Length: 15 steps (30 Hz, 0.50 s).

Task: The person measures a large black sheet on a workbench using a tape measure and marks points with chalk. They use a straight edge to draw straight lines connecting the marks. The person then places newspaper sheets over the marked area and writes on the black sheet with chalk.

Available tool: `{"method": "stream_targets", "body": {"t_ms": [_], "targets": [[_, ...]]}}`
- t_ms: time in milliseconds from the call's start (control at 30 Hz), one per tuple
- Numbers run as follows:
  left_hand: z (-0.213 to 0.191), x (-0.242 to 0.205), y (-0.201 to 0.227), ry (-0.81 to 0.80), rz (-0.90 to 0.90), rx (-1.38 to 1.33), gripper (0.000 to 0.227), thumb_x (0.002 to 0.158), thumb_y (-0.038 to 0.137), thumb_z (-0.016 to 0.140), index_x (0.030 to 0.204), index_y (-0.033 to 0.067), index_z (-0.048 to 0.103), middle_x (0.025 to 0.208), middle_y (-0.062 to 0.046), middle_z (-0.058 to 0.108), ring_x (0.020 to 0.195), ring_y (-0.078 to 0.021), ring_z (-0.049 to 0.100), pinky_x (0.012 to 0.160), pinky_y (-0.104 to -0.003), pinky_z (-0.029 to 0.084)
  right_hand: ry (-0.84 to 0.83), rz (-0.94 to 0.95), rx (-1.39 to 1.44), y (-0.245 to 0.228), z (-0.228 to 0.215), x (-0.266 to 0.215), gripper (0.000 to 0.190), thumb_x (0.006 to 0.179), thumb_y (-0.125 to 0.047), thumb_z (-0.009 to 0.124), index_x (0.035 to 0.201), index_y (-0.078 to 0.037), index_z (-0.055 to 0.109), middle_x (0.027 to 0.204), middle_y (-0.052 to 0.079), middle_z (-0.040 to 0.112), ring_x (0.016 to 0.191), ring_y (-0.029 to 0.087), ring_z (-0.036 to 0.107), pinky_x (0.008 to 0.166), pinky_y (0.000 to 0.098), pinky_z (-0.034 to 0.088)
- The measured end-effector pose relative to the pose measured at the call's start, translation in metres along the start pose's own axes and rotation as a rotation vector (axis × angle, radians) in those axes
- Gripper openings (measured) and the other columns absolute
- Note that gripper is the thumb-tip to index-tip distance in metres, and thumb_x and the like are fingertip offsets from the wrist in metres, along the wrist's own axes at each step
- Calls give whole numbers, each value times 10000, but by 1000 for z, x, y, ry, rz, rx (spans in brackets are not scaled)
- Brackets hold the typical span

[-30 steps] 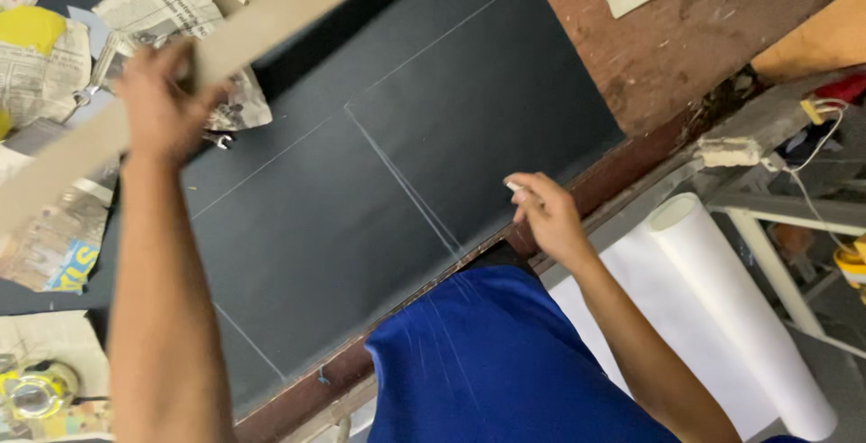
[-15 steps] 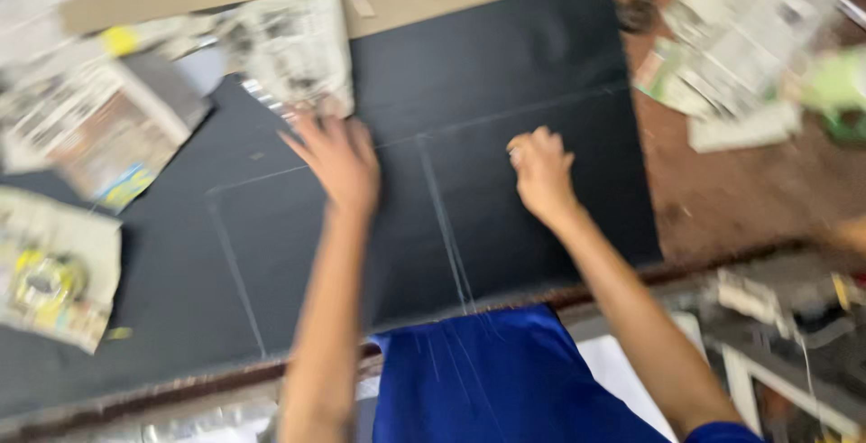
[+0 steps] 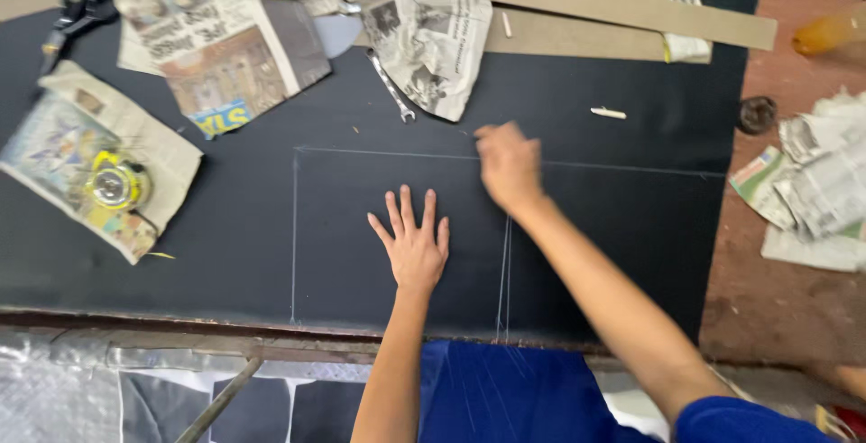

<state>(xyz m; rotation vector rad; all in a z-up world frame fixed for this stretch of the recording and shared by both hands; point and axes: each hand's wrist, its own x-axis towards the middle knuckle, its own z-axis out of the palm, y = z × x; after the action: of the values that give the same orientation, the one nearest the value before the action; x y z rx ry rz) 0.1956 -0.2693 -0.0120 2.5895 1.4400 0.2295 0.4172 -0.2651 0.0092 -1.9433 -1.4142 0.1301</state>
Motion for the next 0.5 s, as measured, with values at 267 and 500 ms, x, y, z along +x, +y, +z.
{"method": "stream_targets", "body": {"t_ms": [267,500], "targets": [[0,-2,-10,7,0,-64,546,1031,384,548,1523,152,496,1630,-186,365,1551,-426,225,1203,-735,83,-195,187,81,-65,27,-102,298,972,-116,620,1258,-142,697,990,133,620,828,352,660,693,459,535],[-15,4,-20,-72,-23,-218,520,976,276,583,1457,94,507,1611,-187,371,1546,-423,210,1178,-751,94,-176,290,-131,-73,14,-117,355,948,-194,707,1303,-202,701,1001,113,555,859,308,633,742,441,548]]}}
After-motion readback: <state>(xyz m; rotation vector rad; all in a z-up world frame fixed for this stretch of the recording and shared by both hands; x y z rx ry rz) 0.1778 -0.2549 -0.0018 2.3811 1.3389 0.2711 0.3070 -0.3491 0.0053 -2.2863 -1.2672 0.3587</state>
